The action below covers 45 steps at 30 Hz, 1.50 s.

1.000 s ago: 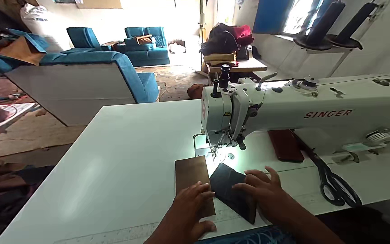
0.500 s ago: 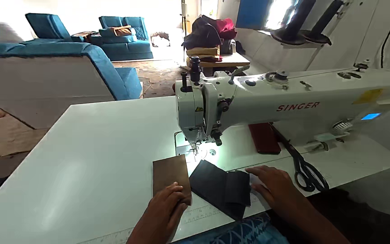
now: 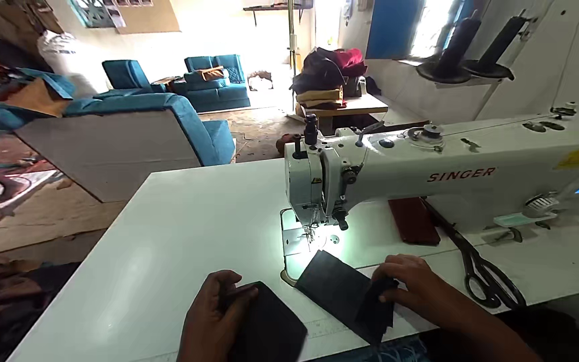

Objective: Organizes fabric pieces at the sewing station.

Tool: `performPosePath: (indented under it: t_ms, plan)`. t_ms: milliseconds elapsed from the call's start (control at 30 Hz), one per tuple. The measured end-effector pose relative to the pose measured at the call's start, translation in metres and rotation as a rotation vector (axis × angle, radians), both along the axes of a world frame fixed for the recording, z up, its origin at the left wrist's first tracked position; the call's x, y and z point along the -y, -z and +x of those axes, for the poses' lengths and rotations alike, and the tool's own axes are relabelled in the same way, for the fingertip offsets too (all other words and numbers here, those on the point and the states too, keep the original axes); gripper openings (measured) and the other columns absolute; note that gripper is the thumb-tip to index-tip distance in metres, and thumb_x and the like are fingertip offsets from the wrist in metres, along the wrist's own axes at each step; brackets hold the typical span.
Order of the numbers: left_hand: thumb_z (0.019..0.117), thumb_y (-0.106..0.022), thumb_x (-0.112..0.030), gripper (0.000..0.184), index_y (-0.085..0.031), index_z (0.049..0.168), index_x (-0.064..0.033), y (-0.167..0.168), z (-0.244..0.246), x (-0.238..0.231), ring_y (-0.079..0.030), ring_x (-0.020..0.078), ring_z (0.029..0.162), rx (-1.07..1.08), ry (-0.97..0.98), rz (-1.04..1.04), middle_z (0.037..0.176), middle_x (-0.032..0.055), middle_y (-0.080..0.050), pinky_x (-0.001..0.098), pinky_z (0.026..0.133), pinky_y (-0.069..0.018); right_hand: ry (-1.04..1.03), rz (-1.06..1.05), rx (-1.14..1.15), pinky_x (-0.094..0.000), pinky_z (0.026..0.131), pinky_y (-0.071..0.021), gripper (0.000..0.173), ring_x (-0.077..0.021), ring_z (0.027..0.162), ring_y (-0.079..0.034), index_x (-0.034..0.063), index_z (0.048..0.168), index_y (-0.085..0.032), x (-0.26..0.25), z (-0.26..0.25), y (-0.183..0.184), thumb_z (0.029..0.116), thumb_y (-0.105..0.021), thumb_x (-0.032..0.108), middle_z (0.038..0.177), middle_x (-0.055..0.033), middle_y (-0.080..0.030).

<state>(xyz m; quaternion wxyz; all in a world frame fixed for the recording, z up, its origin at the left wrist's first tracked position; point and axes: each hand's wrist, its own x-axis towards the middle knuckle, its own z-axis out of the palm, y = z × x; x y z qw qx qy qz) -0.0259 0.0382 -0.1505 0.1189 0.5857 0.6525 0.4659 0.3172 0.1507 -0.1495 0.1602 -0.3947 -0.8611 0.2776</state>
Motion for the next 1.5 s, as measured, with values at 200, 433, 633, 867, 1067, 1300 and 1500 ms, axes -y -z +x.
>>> performPosePath:
  t_ms: [200, 433, 633, 867, 1067, 1300, 1500]
  plan:
    - [0.0989, -0.062, -0.02, 0.023, -0.071, 0.106, 0.0002, -0.02, -0.011, 0.006, -0.064, 0.003, 0.09, 0.017, 0.13, -0.002, 0.098, 0.0052, -0.069, 0.0209, 0.082, -0.0546, 0.065, 0.269, -0.322, -0.0641, 0.114, -0.0309, 0.035, -0.0197, 0.138, -0.05, 0.0302, 0.101, -0.081, 0.004, 0.011, 0.012, 0.1002, -0.055, 0.053, 0.13, 0.0042, -0.068]
    - [0.1047, -0.055, -0.015, 0.025, -0.071, 0.11, 0.0034, -0.041, -0.016, 0.02, -0.065, -0.0041, 0.098, 0.004, 0.265, 0.018, 0.104, 0.0028, -0.073, 0.0184, 0.091, -0.054, 0.188, 0.249, -0.765, -0.0148, 0.084, -0.0552, 0.018, 0.0066, 0.092, -0.065, 0.0247, 0.109, -0.068, 0.005, 0.002, -0.007, 0.106, -0.053, 0.034, 0.1, 0.0157, -0.07]
    - [0.1096, -0.045, -0.017, 0.029, -0.069, 0.114, 0.0001, -0.064, -0.011, 0.026, -0.065, -0.0022, 0.101, -0.041, 0.393, 0.044, 0.105, 0.0027, -0.072, 0.0217, 0.094, -0.0535, 0.13, -0.035, -0.429, -0.0333, 0.079, -0.057, 0.023, -0.0106, 0.084, -0.067, 0.0046, 0.111, -0.069, -0.011, -0.036, -0.014, 0.1044, -0.055, 0.021, 0.094, -0.0046, -0.07]
    - [0.108, -0.049, -0.015, 0.028, -0.069, 0.113, 0.0026, -0.084, 0.011, 0.019, -0.068, 0.0024, 0.099, -0.116, 0.464, 0.045, 0.104, 0.0092, -0.074, 0.0221, 0.093, -0.0547, 0.134, -0.009, -0.222, -0.0579, 0.102, -0.0464, 0.047, -0.0351, 0.12, -0.061, 0.0045, 0.139, -0.06, -0.018, -0.066, -0.008, 0.1023, -0.059, 0.034, 0.131, -0.0172, -0.065]
    - [0.1081, -0.05, -0.024, 0.027, -0.07, 0.112, -0.0059, -0.074, 0.05, -0.013, -0.066, -0.0039, 0.093, -0.023, 0.445, 0.14, 0.1, -0.002, -0.073, 0.0162, 0.086, -0.0543, -0.47, -0.469, -0.721, -0.0268, 0.104, -0.0518, 0.073, -0.0027, 0.12, -0.061, -0.0027, 0.144, -0.046, 0.044, -0.063, -0.008, 0.0936, -0.07, 0.043, 0.132, -0.0029, -0.065]
    - [0.1052, -0.054, -0.023, 0.02, -0.07, 0.109, -0.0108, -0.035, 0.064, -0.065, -0.069, 0.0049, 0.082, 0.067, 0.283, -0.145, 0.092, -0.0021, -0.072, 0.0266, 0.076, -0.0584, 0.186, -0.624, -0.644, -0.0283, 0.073, -0.0619, 0.031, -0.0072, 0.085, -0.071, 0.0082, 0.125, -0.057, 0.052, -0.028, -0.002, 0.0987, -0.066, 0.021, 0.104, 0.0013, -0.071]
    - [0.0988, -0.063, -0.028, 0.047, -0.06, 0.136, 0.0007, 0.015, 0.074, -0.078, -0.06, 0.0443, 0.125, -0.443, 0.261, -0.079, 0.137, 0.0234, -0.062, 0.0679, 0.099, -0.0459, 0.424, -0.278, 0.062, -0.0539, 0.087, -0.0546, 0.065, -0.0355, 0.097, -0.067, 0.0046, 0.147, -0.047, 0.045, -0.006, 0.004, 0.1001, -0.063, 0.046, 0.111, -0.0188, -0.067]
